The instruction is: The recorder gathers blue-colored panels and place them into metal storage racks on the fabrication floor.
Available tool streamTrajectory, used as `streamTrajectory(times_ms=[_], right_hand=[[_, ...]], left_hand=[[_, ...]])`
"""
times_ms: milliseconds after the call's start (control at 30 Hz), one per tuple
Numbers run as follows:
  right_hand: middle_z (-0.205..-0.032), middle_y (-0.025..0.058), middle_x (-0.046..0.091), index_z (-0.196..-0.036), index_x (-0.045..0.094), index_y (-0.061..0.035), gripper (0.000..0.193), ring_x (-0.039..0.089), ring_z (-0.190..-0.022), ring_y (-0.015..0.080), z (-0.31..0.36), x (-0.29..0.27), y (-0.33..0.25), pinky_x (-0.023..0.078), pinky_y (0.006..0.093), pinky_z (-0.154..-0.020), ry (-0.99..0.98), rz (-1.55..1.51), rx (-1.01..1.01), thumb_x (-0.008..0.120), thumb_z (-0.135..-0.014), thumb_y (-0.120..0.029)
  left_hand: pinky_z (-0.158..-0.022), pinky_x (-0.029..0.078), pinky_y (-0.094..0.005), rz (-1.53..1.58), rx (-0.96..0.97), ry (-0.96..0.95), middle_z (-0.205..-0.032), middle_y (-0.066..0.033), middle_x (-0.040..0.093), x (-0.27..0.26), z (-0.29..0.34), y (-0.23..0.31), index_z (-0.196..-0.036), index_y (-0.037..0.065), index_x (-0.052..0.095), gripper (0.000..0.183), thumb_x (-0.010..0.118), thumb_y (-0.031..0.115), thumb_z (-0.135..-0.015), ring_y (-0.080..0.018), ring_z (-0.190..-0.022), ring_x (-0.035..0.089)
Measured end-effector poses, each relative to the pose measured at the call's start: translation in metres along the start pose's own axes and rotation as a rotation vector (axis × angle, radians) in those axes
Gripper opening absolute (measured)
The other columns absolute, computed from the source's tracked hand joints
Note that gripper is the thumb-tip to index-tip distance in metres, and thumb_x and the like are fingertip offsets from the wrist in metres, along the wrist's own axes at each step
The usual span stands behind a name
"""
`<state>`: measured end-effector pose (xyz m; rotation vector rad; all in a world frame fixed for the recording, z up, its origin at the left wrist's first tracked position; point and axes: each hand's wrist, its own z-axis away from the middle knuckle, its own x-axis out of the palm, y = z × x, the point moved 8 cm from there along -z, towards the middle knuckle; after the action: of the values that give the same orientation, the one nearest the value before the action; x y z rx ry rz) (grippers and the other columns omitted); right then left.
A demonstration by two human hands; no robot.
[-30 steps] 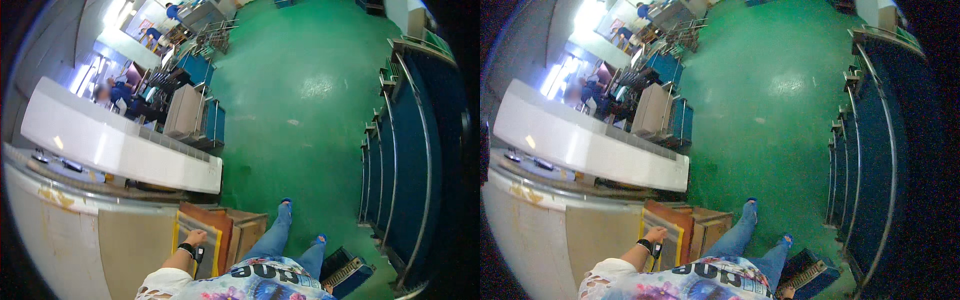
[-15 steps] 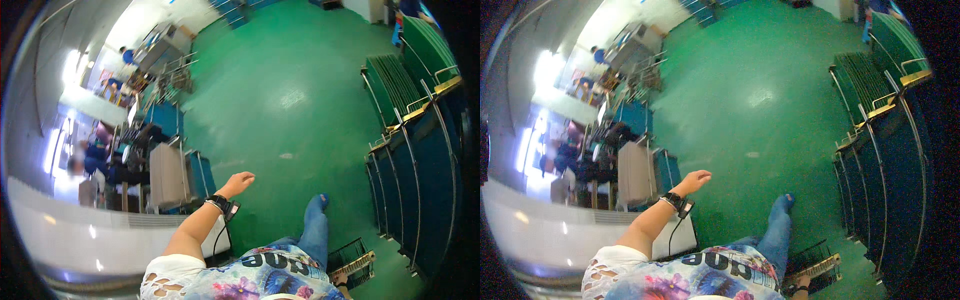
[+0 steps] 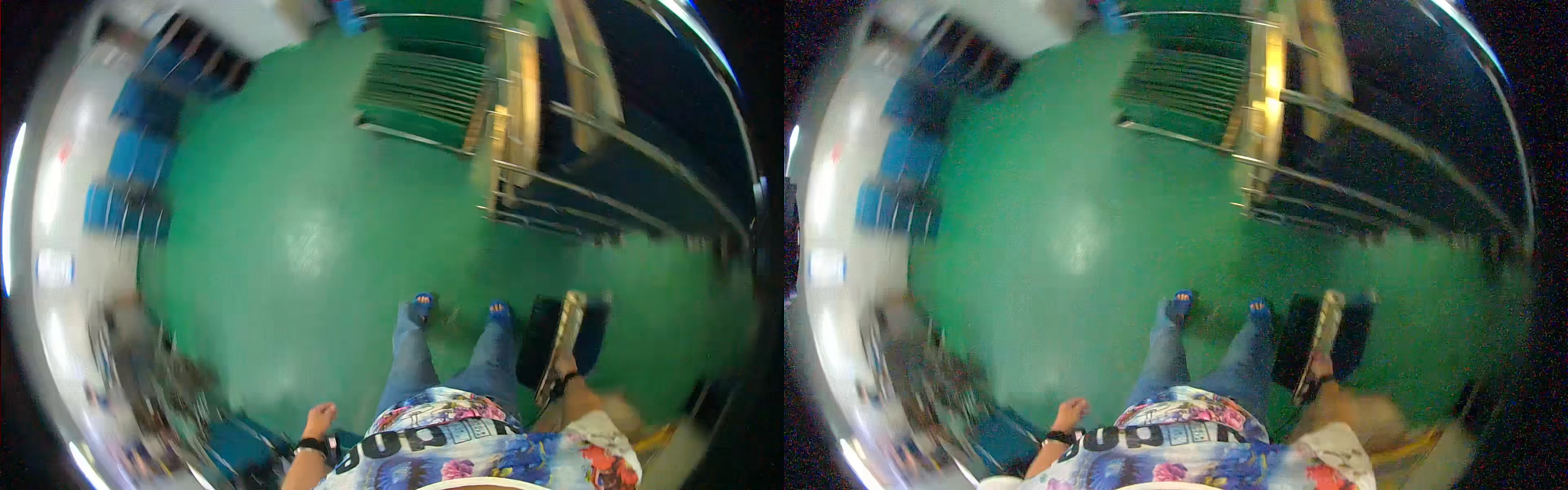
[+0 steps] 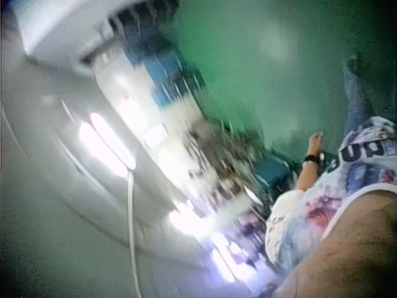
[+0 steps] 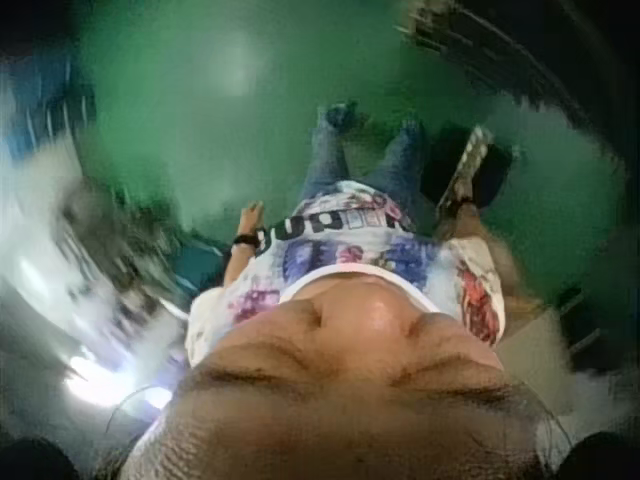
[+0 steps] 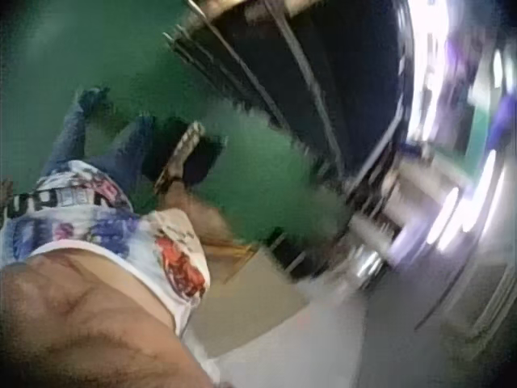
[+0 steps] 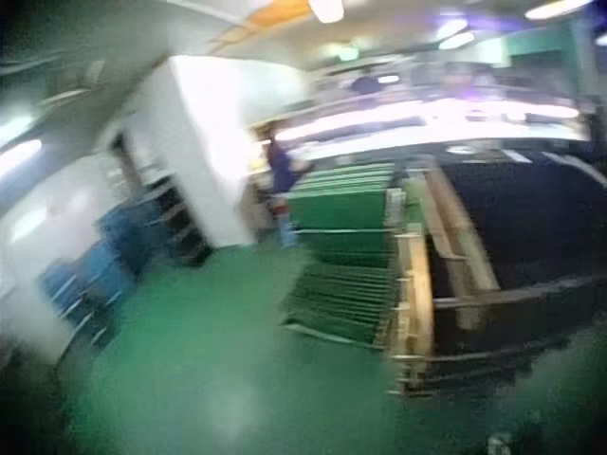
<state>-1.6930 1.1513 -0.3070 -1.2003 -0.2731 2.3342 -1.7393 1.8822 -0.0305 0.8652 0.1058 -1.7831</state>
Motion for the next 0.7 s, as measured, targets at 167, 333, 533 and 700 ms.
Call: streamTrajectory(times_ms=[167,333,533,700], right_hand=[[-0.107,0.0234,0.055,-0.104,0.055,0.0028,0.057,0.049,-0.104,0.0393,0.072,0.010,-0.082,0.039,0.0415,-0.087,0.358,-0.614,0.381,0.042,-0.082,-0.048],[-0.110,0.0165,0.056,-0.109,0.056,-0.0060,0.050,0.052,-0.102,0.0339,0.172,0.057,-0.132,0.039,0.0427,-0.087,0.155,-0.651,0.725,0.042,-0.083,-0.047],[-0.107,0.0045,0.059,-0.103,0.062,-0.0142,0.043,0.047,-0.109,0.0238,0.265,0.119,-0.175,0.036,0.0418,-0.088,0.217,-0.524,0.841,0.053,-0.078,-0.048],[-0.094,0.0013,0.062,-0.091,0.067,-0.0150,0.040,0.052,-0.098,0.0196,0.347,0.188,-0.224,0.036,0.0356,-0.081,0.226,-0.428,0.924,0.058,-0.072,-0.050]], left_hand=[[-0.056,0.046,-0.0270,-0.285,0.093,-0.147,-0.086,-0.0093,0.063,-0.107,-0.098,0.101,-0.101,0.000,0.055,0.028,0.052,0.023,-0.084,-0.0178,-0.074,0.062],[-0.050,0.048,-0.0322,-0.541,0.347,-0.248,-0.081,-0.0119,0.063,-0.141,-0.156,0.238,-0.093,0.001,0.055,0.027,0.048,0.027,-0.087,-0.0238,-0.066,0.062],[-0.065,0.045,-0.0327,-0.656,0.294,-0.552,-0.104,-0.0094,0.056,0.020,-0.138,0.358,-0.109,0.009,0.051,0.030,0.047,0.028,-0.086,-0.0240,-0.086,0.057],[-0.056,0.047,-0.0295,-0.961,0.939,-0.799,-0.096,-0.0114,0.061,0.162,-0.003,0.334,-0.105,0.004,0.050,0.033,0.043,0.031,-0.089,-0.0234,-0.076,0.061]])
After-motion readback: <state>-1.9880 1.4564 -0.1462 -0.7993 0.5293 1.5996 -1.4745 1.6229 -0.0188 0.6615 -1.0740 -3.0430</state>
